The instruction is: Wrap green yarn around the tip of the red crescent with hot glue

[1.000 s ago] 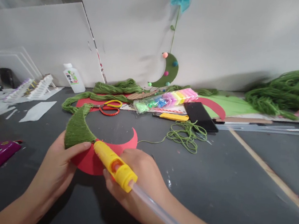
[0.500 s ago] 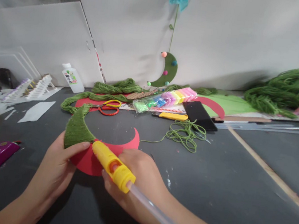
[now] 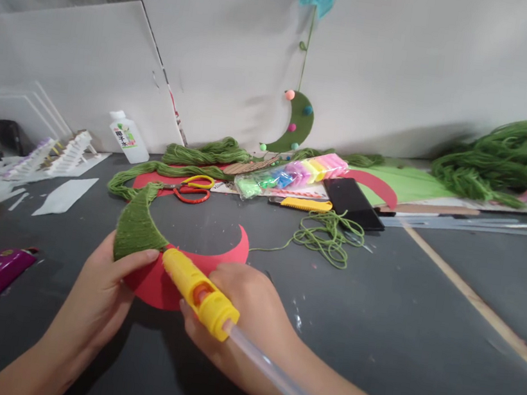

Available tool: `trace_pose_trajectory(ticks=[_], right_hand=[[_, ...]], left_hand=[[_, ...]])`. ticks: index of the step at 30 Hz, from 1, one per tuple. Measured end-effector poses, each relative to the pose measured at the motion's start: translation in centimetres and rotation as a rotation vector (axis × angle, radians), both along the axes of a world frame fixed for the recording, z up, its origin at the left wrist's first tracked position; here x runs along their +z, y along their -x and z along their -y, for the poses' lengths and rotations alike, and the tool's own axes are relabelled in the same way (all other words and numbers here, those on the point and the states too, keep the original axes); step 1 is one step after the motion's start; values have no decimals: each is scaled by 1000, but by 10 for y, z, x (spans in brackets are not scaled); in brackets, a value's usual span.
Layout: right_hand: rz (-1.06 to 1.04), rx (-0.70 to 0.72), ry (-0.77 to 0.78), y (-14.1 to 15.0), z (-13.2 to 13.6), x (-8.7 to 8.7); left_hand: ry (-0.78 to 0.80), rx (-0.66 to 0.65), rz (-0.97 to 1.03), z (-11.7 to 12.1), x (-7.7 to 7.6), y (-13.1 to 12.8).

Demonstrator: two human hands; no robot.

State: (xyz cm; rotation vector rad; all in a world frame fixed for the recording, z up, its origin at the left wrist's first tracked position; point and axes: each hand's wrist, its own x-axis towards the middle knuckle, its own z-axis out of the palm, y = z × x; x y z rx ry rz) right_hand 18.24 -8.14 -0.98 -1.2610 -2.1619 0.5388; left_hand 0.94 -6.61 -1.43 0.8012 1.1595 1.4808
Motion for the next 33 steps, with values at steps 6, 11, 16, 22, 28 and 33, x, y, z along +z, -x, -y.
trace_pose_trajectory(ticks=[6,11,16,22,28,33], right_hand=[[6,-14,33,0,0,5],[-27,23,68,-1,-1,4],[-58,72,114,-4,-3,6],[-175,-118,83,-7,-11,-1],[-222,-96,27,-13,-15,-3],[37,264,66,-10,-7,8]], left_hand=[[-6,2,0,-1,1,-1],[1,12,9,-1,1,0],[12,10,-1,-3,0,1],[-11,-5,2,-4,-3,2],[-136,189,-107,-30,-13,24],[-305,355,-135,-50,-21,44]])
